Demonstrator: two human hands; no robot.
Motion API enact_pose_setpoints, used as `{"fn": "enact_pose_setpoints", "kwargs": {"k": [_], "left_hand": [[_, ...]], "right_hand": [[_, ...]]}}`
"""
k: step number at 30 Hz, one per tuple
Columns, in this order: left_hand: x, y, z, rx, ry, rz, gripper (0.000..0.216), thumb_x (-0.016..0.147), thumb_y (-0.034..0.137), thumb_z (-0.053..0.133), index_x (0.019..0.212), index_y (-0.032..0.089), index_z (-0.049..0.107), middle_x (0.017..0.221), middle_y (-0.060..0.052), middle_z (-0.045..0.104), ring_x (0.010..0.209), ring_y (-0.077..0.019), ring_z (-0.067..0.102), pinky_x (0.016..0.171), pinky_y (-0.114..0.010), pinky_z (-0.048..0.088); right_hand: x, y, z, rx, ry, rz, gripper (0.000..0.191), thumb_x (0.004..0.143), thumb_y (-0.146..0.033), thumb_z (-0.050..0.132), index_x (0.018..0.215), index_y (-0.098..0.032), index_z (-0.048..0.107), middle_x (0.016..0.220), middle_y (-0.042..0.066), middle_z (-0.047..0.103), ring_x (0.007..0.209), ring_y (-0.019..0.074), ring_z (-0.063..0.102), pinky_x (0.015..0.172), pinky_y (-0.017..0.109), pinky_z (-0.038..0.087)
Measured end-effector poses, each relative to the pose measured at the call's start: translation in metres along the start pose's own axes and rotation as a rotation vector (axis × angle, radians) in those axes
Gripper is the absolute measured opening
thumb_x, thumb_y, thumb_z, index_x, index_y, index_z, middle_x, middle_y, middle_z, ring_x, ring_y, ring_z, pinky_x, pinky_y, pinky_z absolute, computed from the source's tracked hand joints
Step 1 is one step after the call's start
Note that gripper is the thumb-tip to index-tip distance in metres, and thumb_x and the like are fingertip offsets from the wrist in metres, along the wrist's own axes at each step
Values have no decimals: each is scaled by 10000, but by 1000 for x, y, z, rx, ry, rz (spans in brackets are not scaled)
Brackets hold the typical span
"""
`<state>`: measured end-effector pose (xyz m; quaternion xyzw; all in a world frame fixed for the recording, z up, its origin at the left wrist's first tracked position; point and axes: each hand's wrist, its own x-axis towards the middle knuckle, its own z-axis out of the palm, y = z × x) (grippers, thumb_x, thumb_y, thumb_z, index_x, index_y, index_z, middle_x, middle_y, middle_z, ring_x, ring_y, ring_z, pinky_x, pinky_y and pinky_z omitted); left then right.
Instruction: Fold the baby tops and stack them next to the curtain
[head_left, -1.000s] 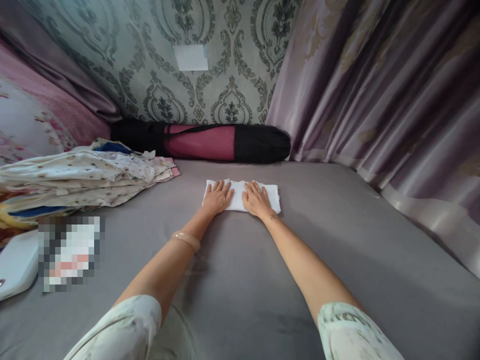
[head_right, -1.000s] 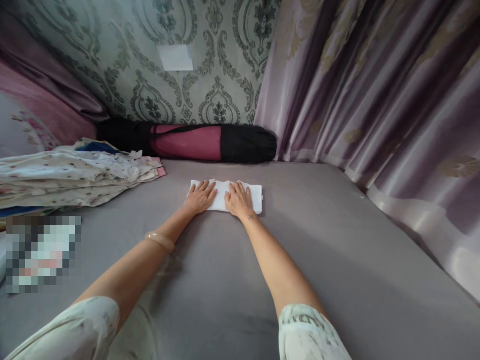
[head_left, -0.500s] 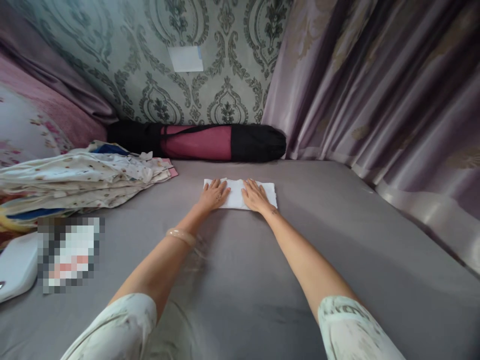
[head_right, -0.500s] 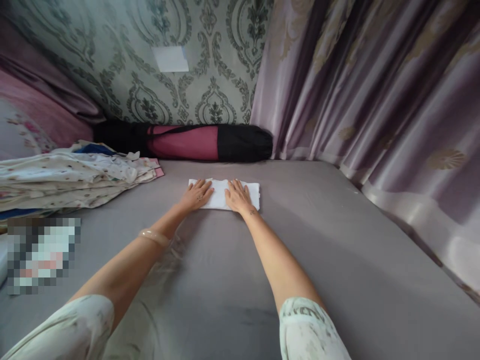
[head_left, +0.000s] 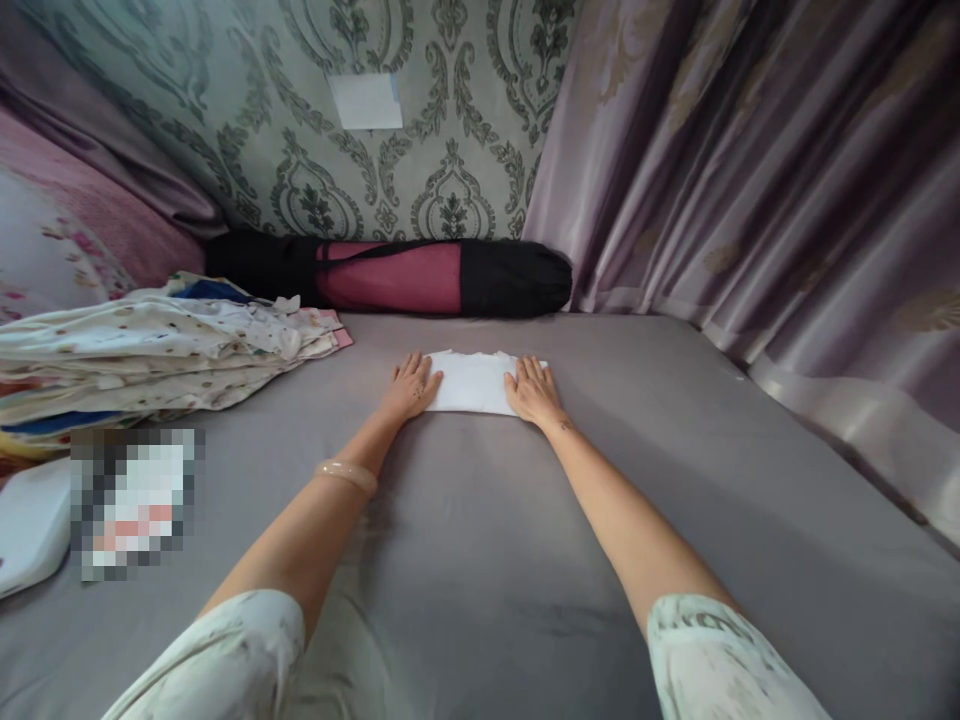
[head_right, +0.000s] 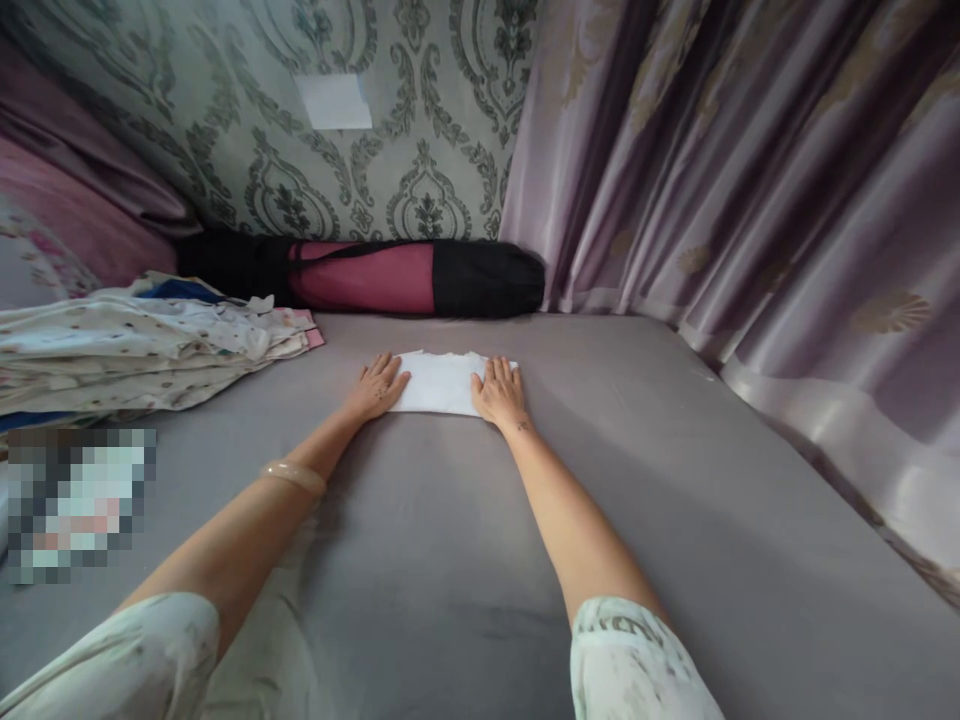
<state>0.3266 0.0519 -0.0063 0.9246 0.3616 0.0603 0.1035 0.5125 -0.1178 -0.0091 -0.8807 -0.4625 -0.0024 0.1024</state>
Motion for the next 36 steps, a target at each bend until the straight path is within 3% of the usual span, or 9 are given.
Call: {"fn": "enact_pose_setpoints", "kwargs": {"k": [8,12,19,29,36], "left_hand": [[-16,-5,-4,-121,67,34,630,988,474,201,1489,115,329,1593,-136,243,1489,-249,156,1191,-498,137],[-29,-10,-6,-90,82,72,622,987,480,205,1473,123,359,1587,-140,258,1484,-261,176,1189,-514,133],[-29,-17,1,-114,121,80,593,989,458,221,1451,124,386,1546,-148,352,1445,-271,290,1174,-502,205],[-29,-18,6,-118,263,103,524,979,408,318,1388,117,471,1492,-161,438,1404,-280,368,1152,-477,280],[-30,-17,6,-107,288,100,490,976,402,340,1353,144,516,1473,-137,470,1396,-290,376,1146,-480,289]], "right_hand": [[-1,-3,-15,22,-99,26,632,1009,-438,167,1511,-76,291,1597,145,226,1483,252,138,1188,434,78],[-3,-7,-22,7,-66,4,633,1011,-426,156,1513,-63,285,1606,147,189,1490,251,103,1193,457,34],[-4,-11,-15,17,-78,-29,603,1015,-407,168,1511,-92,304,1588,124,265,1477,252,166,1190,426,119],[0,-9,-15,25,-107,-20,597,1010,-403,182,1508,-99,307,1584,126,276,1474,257,175,1188,448,129],[1,-44,-22,45,-10,-44,560,1006,-360,236,1502,-111,311,1589,149,249,1477,264,161,1176,503,117]]}}
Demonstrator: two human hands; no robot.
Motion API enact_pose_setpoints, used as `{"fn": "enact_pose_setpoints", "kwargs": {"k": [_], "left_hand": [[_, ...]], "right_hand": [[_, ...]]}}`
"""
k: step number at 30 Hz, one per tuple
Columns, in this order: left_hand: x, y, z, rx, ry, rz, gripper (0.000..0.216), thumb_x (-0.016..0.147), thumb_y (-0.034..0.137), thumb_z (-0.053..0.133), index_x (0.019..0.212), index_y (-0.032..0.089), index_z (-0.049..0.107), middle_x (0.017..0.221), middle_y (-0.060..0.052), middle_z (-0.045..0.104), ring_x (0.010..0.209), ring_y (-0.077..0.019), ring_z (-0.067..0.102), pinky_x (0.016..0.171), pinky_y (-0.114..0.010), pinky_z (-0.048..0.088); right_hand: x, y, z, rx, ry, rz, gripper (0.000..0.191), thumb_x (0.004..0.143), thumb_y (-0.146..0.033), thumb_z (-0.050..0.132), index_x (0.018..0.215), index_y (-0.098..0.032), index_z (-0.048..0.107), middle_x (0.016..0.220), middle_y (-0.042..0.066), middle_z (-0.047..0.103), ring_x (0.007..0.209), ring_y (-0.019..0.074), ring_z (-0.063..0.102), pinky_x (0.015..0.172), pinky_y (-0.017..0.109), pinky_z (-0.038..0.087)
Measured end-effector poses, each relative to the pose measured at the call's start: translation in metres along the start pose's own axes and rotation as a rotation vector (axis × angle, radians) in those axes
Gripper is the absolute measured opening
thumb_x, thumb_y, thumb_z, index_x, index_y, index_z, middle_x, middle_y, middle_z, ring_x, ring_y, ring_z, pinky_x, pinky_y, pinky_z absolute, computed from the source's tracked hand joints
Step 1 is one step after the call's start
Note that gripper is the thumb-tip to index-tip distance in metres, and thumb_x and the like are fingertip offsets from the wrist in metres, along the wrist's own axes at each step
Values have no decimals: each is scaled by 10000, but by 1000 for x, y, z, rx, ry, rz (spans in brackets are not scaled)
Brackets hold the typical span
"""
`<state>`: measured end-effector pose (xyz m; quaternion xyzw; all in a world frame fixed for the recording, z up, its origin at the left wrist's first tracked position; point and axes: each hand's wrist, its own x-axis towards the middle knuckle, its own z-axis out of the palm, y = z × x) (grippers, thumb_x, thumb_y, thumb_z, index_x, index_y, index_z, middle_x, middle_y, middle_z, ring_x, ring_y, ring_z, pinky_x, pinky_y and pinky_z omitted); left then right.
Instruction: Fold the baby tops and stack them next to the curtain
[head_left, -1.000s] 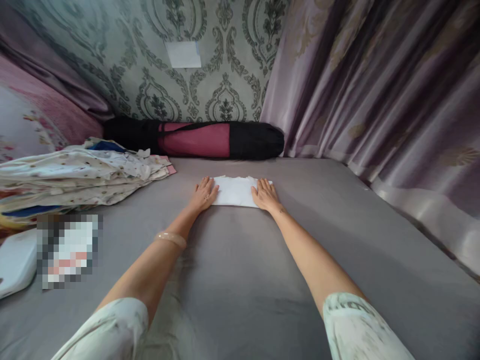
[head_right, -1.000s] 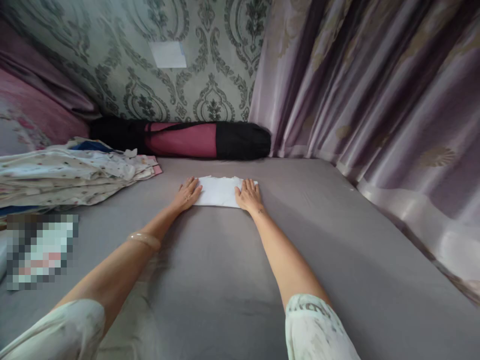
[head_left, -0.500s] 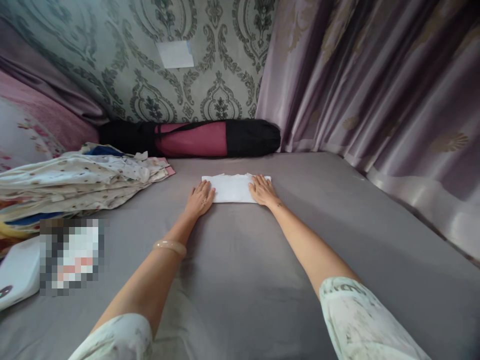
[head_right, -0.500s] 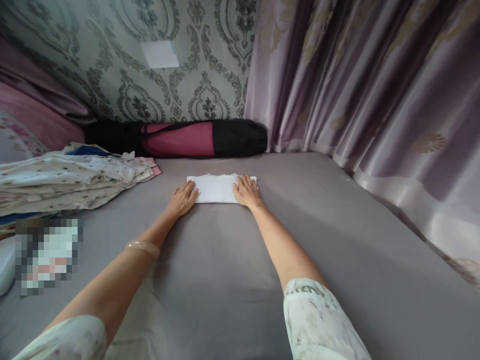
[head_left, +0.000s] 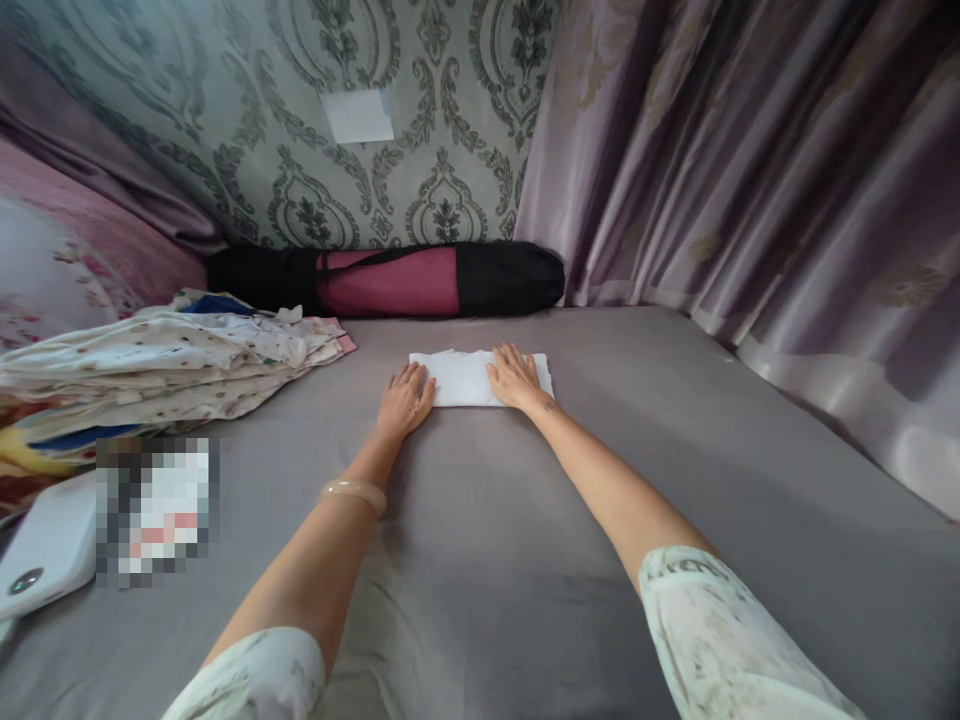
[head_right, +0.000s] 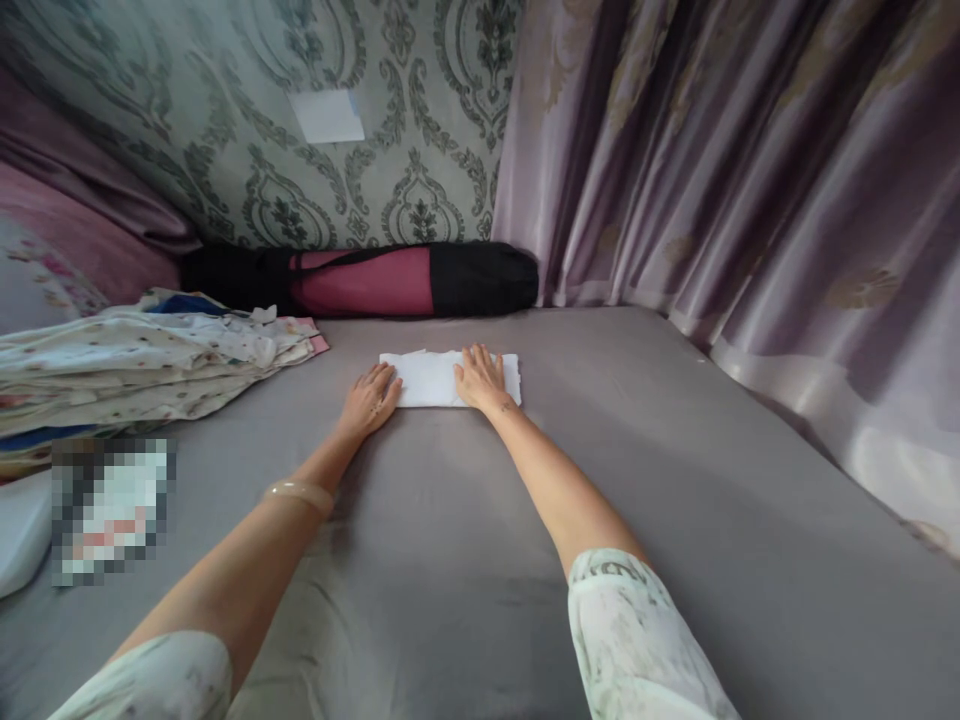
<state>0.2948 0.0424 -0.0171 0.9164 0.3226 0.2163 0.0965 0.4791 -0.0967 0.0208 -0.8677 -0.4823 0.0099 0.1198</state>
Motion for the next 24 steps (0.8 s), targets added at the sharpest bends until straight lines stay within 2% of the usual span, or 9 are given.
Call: {"fn": "enact_pose_setpoints", "kwargs": {"k": [4,9,17,24], "left_hand": [[0,0,-1,7,-15,0,485,976,403,342,1346,147,523,1469,-131,476,1392,-292,380,1147,-477,287],[-1,3,-4,3,-43,-14,487,976,408,337,1349,153,518,1471,-128,474,1398,-285,372,1149,-470,284],[-1,2,-2,-12,-24,-2,481,972,402,334,1337,152,524,1464,-143,478,1401,-288,364,1146,-494,282],[0,0,-1,-27,-6,7,445,971,400,356,1313,179,535,1451,-133,495,1384,-289,389,1132,-495,301]], "right_hand": [[2,-19,10,28,2,-42,563,1011,-384,234,1492,-108,334,1586,146,258,1473,267,167,1173,514,118],[2,-20,20,30,22,-36,542,1013,-385,227,1478,-144,365,1557,120,336,1458,259,205,1162,525,146],[5,-20,13,18,-46,-14,546,1007,-388,238,1479,-142,363,1567,124,315,1463,265,194,1161,535,155],[10,-47,10,7,-10,-89,541,1009,-362,243,1461,-106,391,1577,147,282,1470,264,178,1174,524,88]]}}
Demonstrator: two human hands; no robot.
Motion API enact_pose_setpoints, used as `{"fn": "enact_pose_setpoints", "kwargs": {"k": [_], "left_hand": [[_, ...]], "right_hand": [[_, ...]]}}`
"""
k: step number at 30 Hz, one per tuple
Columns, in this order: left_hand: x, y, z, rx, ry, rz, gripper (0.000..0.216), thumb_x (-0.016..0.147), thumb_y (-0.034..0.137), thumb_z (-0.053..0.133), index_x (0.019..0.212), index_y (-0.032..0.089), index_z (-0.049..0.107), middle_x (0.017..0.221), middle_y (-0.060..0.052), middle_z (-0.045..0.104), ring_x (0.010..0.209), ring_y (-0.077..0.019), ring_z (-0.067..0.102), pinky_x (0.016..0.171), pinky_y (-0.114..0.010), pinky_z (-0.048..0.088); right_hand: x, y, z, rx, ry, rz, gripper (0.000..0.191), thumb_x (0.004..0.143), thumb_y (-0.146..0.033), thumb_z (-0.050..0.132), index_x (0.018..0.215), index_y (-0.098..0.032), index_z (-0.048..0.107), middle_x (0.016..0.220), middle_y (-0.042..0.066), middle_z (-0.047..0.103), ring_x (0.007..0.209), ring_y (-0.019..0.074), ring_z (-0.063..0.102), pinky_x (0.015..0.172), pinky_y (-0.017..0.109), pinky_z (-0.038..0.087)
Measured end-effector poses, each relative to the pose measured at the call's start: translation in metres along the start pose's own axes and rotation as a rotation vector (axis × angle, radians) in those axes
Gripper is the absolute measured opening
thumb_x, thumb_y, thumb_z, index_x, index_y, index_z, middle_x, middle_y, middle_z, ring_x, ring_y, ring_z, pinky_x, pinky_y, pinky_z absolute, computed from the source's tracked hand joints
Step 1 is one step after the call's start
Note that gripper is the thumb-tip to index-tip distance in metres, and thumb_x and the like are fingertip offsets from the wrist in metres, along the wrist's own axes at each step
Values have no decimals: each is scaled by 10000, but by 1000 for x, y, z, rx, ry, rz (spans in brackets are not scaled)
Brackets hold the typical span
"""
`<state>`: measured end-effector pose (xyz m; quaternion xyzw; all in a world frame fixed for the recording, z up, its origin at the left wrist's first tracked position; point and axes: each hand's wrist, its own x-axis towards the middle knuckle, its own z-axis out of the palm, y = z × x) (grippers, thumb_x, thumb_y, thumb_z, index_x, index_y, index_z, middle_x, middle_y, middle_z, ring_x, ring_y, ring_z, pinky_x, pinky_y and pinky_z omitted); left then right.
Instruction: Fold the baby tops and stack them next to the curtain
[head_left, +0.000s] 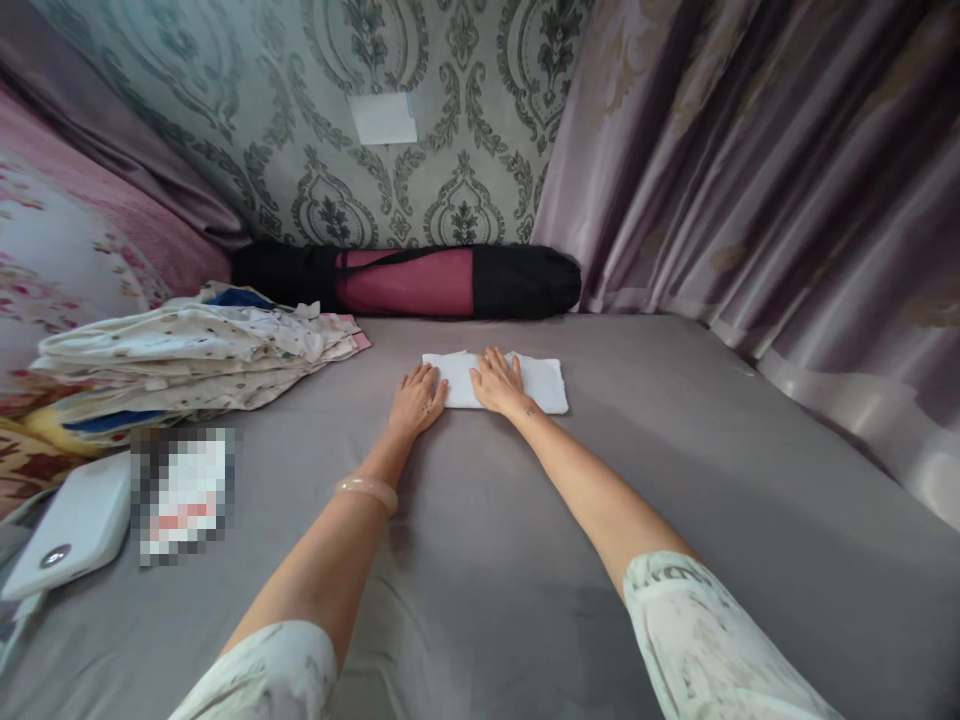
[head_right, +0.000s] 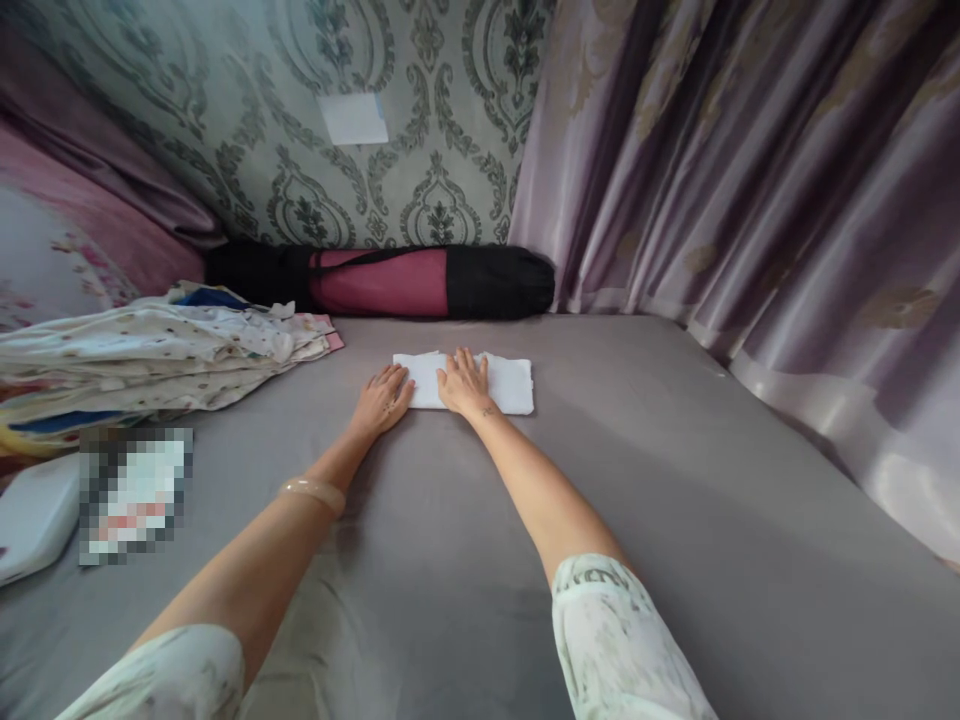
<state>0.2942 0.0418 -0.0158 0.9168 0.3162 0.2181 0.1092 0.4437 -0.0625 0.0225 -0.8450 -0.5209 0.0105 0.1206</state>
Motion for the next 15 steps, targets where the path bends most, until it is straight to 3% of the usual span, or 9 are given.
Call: {"fn": "enact_pose_setpoints", "kwargs": {"k": [9,15], "left_hand": [[1,0,1,-2,-17,-14,453,974,395,364,1323,163,535,1454,-138,492,1382,-297,391,1134,-496,291],[1,1,0,-17,-14,-12,425,976,351,364,1301,147,546,1450,-148,494,1382,-294,393,1134,-491,296]], "right_hand": [[1,-13,21,10,56,-22,560,1005,-381,252,1475,-97,362,1534,148,373,1442,270,244,1162,505,133],[2,-13,17,-2,15,-8,556,1000,-377,260,1474,-106,366,1542,139,362,1440,274,247,1158,517,154]]}}
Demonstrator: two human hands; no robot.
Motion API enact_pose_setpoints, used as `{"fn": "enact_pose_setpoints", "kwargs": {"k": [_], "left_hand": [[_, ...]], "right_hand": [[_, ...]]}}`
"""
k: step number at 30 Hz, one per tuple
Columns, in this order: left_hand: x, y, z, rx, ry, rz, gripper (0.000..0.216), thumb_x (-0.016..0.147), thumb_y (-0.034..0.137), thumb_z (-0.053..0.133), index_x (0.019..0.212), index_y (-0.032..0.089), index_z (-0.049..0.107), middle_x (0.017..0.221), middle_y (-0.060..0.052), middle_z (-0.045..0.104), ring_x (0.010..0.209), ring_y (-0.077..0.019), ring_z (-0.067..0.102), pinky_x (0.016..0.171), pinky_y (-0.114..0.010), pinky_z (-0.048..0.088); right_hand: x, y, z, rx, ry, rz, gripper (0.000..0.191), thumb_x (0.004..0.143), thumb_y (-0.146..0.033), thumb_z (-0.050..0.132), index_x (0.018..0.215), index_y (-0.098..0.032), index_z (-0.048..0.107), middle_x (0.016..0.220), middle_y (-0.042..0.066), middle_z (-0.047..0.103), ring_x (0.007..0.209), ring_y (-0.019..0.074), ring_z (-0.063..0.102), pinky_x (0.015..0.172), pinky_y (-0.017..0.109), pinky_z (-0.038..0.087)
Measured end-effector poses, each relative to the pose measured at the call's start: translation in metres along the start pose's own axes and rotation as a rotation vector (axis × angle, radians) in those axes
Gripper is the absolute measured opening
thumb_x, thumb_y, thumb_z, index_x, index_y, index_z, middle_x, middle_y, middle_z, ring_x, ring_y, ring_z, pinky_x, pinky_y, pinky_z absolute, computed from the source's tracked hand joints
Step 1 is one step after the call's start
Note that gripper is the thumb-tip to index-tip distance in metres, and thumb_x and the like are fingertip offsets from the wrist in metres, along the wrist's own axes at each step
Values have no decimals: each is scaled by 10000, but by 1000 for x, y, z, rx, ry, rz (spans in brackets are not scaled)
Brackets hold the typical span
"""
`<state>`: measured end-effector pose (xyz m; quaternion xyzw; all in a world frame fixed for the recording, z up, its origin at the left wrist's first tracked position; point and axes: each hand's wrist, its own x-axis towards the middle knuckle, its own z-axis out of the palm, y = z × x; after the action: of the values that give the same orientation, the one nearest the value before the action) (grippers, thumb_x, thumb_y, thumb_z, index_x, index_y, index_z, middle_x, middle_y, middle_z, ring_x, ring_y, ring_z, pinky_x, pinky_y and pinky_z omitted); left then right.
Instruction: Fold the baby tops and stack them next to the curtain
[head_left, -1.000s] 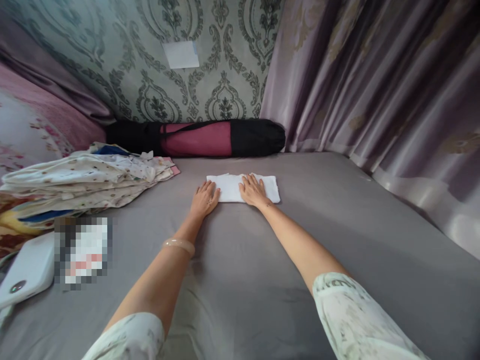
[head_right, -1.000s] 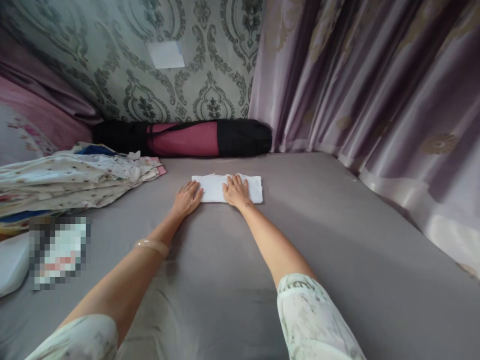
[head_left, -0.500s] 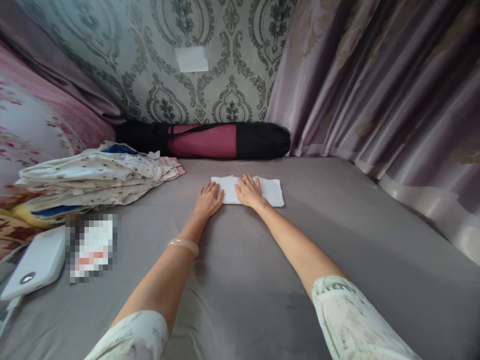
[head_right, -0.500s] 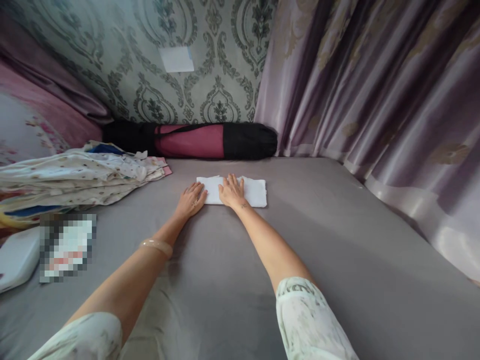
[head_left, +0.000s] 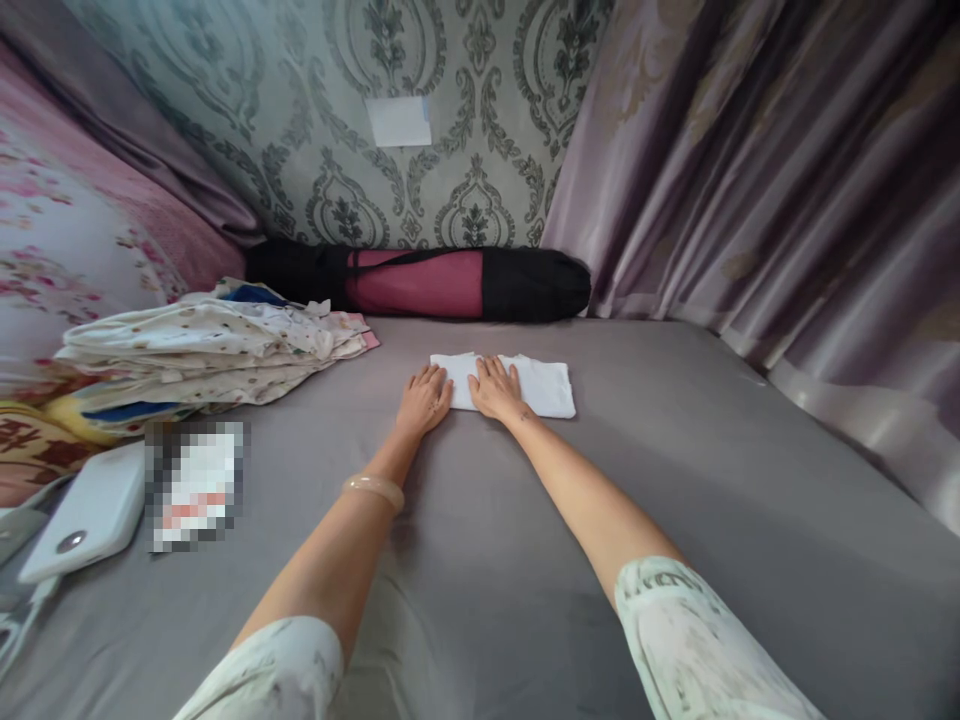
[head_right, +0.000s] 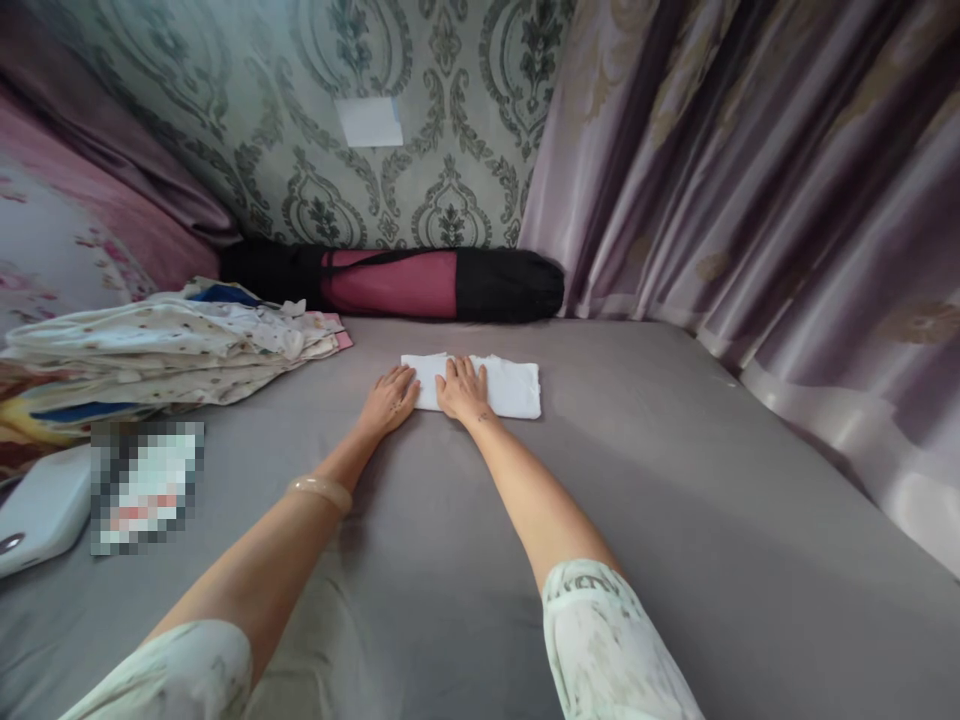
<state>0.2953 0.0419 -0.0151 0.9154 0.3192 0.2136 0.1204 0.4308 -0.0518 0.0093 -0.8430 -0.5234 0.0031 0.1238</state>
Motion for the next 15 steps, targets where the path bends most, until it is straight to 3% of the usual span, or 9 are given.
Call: {"fn": "enact_pose_setpoints", "kwargs": {"k": [7,15], "left_hand": [[2,-2,0,-70,71,-32,369,945,245,381,1251,144,561,1410,-162,526,1360,-284,425,1116,-480,340],[9,-17,10,-183,181,-101,389,876,150,423,1250,131,528,1307,-180,576,1223,-263,541,1044,-439,430]], "right_hand": [[8,-18,-6,-17,-13,-50,557,995,-345,254,1462,-68,378,1556,156,326,1454,282,220,1174,514,101],[11,-33,10,-23,-2,-83,600,995,-349,221,1469,-3,348,1559,173,311,1461,283,200,1172,461,129]]}}
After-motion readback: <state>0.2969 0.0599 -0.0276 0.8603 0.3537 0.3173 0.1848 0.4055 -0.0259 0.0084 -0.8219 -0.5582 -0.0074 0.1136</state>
